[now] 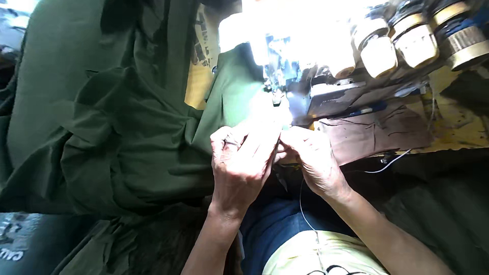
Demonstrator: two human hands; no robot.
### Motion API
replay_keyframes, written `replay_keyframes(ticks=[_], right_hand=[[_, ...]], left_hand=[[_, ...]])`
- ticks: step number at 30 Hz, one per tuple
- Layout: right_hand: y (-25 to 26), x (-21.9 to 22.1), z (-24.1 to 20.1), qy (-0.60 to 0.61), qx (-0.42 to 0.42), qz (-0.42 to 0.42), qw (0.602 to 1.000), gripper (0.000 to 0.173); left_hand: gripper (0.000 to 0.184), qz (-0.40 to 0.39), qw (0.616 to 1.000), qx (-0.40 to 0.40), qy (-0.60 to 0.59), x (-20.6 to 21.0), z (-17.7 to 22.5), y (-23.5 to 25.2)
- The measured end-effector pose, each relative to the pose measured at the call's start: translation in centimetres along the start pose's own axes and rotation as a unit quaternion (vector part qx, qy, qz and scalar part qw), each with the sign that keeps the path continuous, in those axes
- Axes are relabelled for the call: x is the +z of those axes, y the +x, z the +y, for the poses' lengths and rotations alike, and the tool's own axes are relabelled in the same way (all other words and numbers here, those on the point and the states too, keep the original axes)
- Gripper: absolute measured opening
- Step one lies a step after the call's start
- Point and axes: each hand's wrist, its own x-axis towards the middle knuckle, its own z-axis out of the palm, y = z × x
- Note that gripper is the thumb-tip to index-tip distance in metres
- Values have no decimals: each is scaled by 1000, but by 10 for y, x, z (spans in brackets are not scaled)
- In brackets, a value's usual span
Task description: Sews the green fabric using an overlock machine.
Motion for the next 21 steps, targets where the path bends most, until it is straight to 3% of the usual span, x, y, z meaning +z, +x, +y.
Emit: replay_keyframes(ticks=[9,13,15,17,18,21], right_hand=[[-2,1,4,-34,-22,-57,998,23],[-4,-2,4,-51,-22,-72,996,22],[-8,-10,2,-105,-71,-56,990,21],[-12,-17,1,-231,-175,-42,956,22],[-14,-20,0,-311,-236,-43,920,24],[-12,-26,-5,-551,-317,-26,771,28]], left_hand=[[29,-69,978,-146,-133,4,-22,45],[35,-87,974,-201,-56,0,-32,60],[33,-67,972,-223,-35,-8,-25,50],[25,-48,970,-240,-1,-21,-1,29],[24,-53,970,-239,4,-25,17,19],[23,-70,975,-204,-49,-4,69,-8]])
